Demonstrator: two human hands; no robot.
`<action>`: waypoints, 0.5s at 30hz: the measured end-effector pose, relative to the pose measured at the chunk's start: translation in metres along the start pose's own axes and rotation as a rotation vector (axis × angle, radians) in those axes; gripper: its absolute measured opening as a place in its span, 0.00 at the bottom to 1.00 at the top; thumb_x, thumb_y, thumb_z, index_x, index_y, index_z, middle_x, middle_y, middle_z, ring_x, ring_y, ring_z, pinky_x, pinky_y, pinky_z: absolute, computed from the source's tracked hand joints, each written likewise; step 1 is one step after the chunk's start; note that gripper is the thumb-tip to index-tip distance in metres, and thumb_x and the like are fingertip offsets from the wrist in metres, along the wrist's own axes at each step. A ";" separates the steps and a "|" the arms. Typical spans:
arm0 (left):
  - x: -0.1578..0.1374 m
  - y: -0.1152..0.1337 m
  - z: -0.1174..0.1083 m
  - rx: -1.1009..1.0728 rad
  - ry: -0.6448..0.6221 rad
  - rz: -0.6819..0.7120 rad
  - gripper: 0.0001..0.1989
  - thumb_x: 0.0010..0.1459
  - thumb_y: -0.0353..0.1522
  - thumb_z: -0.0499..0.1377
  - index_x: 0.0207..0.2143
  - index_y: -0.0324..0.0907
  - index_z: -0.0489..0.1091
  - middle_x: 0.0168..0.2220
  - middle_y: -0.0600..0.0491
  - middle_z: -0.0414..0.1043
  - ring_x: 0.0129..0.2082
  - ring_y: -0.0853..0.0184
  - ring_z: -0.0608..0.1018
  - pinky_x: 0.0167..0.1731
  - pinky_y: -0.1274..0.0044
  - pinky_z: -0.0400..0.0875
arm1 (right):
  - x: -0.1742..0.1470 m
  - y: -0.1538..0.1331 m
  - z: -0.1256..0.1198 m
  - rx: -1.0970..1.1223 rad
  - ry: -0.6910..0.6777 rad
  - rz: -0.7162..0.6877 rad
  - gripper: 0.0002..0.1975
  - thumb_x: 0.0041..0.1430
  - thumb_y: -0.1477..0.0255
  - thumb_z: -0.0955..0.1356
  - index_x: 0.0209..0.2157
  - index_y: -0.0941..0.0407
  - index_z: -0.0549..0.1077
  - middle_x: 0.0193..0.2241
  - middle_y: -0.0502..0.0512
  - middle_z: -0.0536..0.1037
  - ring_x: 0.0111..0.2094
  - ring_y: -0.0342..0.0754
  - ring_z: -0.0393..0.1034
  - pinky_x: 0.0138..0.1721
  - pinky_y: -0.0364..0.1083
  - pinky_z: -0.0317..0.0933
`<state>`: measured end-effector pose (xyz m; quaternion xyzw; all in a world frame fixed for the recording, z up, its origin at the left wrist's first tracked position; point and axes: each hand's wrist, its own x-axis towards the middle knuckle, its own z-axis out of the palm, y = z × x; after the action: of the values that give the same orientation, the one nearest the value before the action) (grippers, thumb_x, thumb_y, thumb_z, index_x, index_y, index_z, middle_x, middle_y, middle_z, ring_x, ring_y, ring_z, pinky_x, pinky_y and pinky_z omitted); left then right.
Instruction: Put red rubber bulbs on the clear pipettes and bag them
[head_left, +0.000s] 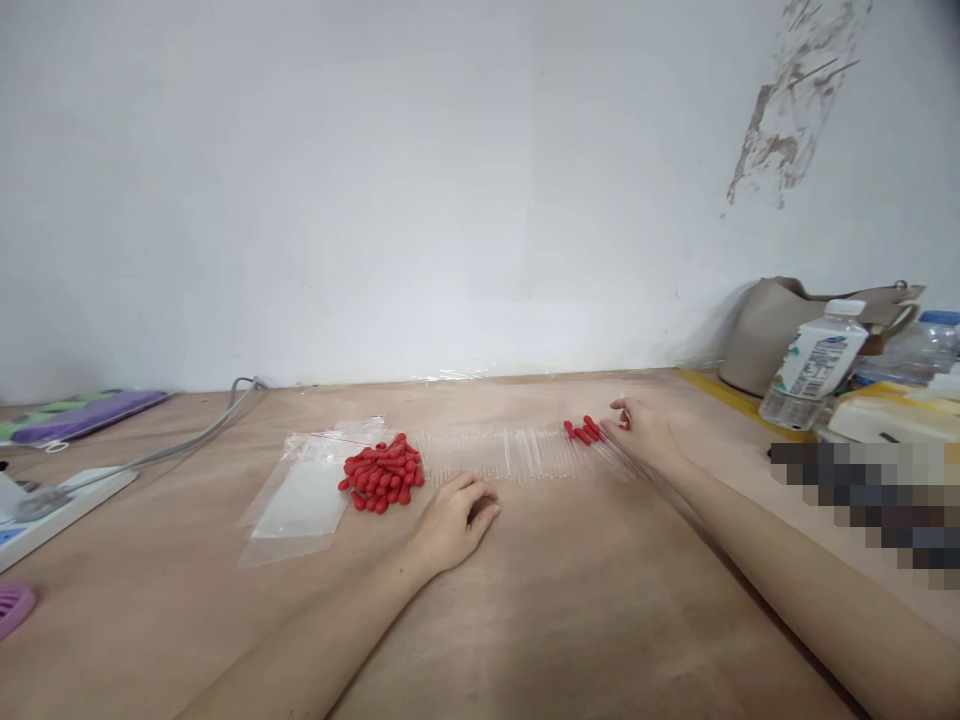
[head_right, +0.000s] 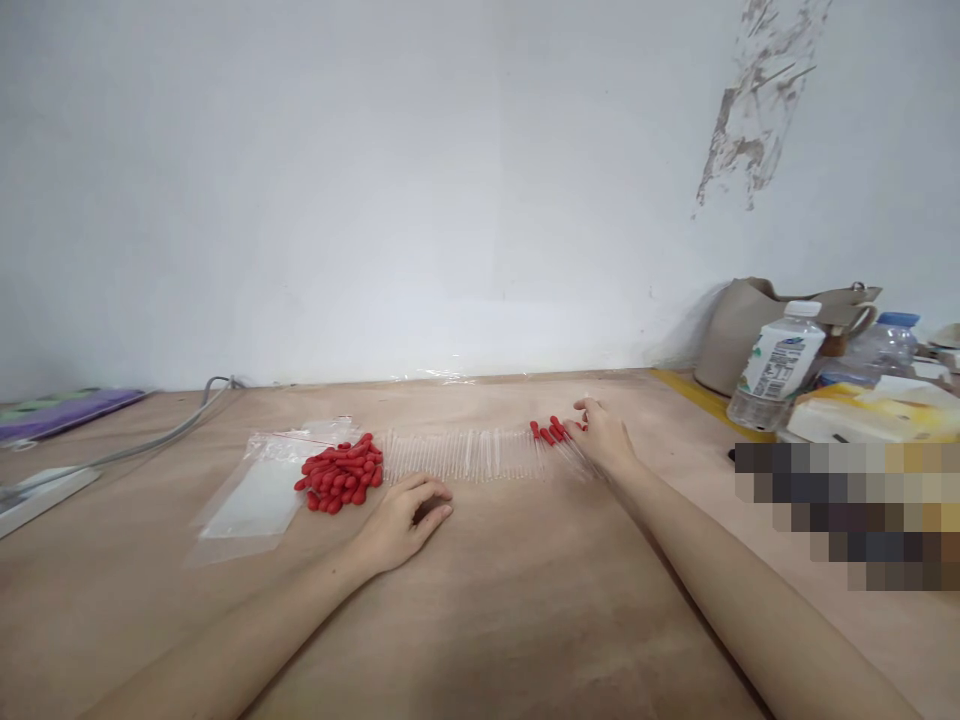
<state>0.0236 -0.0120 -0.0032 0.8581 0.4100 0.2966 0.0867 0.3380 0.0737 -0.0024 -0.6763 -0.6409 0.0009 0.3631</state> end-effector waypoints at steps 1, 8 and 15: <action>0.000 0.000 0.000 -0.003 0.002 0.001 0.08 0.56 0.33 0.51 0.33 0.41 0.69 0.32 0.51 0.68 0.33 0.66 0.71 0.35 0.74 0.65 | -0.004 -0.007 -0.002 0.036 0.011 -0.038 0.18 0.51 0.63 0.63 0.41 0.59 0.67 0.33 0.56 0.70 0.30 0.45 0.65 0.33 0.43 0.58; -0.001 0.000 0.001 0.000 -0.012 0.004 0.08 0.56 0.32 0.51 0.33 0.42 0.69 0.33 0.51 0.68 0.34 0.66 0.71 0.35 0.75 0.65 | -0.047 -0.062 0.012 0.300 -0.051 -0.246 0.20 0.61 0.66 0.54 0.46 0.58 0.68 0.42 0.58 0.71 0.43 0.47 0.64 0.44 0.45 0.57; 0.006 -0.008 -0.019 0.313 0.194 -0.105 0.08 0.55 0.34 0.53 0.28 0.42 0.69 0.32 0.50 0.69 0.36 0.61 0.68 0.38 0.69 0.60 | -0.083 -0.079 0.020 0.180 -0.239 -0.415 0.17 0.57 0.76 0.55 0.43 0.53 0.67 0.38 0.54 0.72 0.41 0.46 0.65 0.44 0.45 0.57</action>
<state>0.0096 -0.0040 0.0119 0.8060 0.5016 0.3058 -0.0723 0.2454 0.0047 -0.0164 -0.4903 -0.8017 0.0633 0.3359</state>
